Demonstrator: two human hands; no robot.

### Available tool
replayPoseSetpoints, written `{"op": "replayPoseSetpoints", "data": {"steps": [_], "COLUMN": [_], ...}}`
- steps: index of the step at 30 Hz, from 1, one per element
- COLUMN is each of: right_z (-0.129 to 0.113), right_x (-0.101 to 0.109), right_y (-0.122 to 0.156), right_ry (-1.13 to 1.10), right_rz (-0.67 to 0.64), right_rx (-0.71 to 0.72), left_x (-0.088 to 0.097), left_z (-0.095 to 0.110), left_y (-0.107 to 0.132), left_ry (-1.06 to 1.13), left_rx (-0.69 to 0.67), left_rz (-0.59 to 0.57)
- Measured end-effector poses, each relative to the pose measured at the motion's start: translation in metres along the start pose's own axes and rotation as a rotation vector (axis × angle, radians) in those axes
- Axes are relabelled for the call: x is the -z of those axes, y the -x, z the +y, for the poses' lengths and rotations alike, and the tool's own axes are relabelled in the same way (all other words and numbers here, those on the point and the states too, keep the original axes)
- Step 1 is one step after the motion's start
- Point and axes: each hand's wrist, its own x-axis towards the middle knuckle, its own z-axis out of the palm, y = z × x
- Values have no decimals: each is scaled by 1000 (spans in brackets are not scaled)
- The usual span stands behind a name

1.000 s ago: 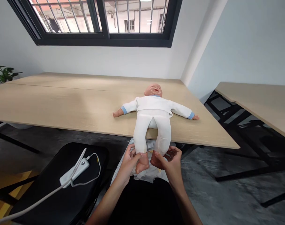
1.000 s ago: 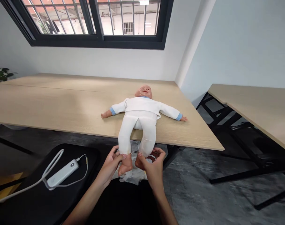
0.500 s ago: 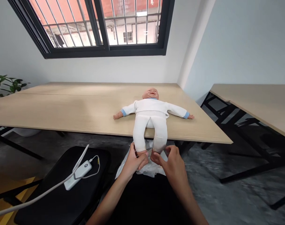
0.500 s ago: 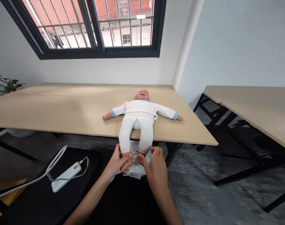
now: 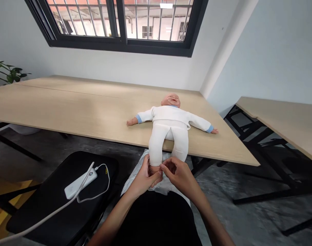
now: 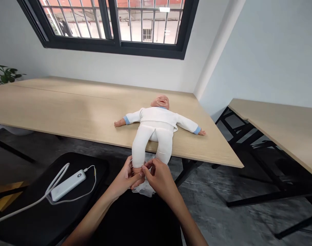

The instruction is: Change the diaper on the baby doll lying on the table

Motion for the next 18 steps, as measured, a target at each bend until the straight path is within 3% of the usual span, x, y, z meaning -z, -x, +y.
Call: {"op": "replayPoseSetpoints", "data": {"steps": [6, 10, 14, 18], "right_z": [-7, -1, 8, 9], "right_x": [14, 17, 16, 18], "right_y": [-15, -21, -24, -20], "right_ry": [114, -89, -199, -269], "right_rz": [-266, -468, -505, -485], "right_rx": [1, -112, -182, -197], "left_x": [-1, -1, -2, 3], "left_z": [-1, -6, -12, -8], "left_y": [1, 2, 1, -2], "left_ry": [-39, -125, -305, -240], "left_rx": [-14, -54, -182, -95], "left_rz": [-59, -46, 51, 14]}}
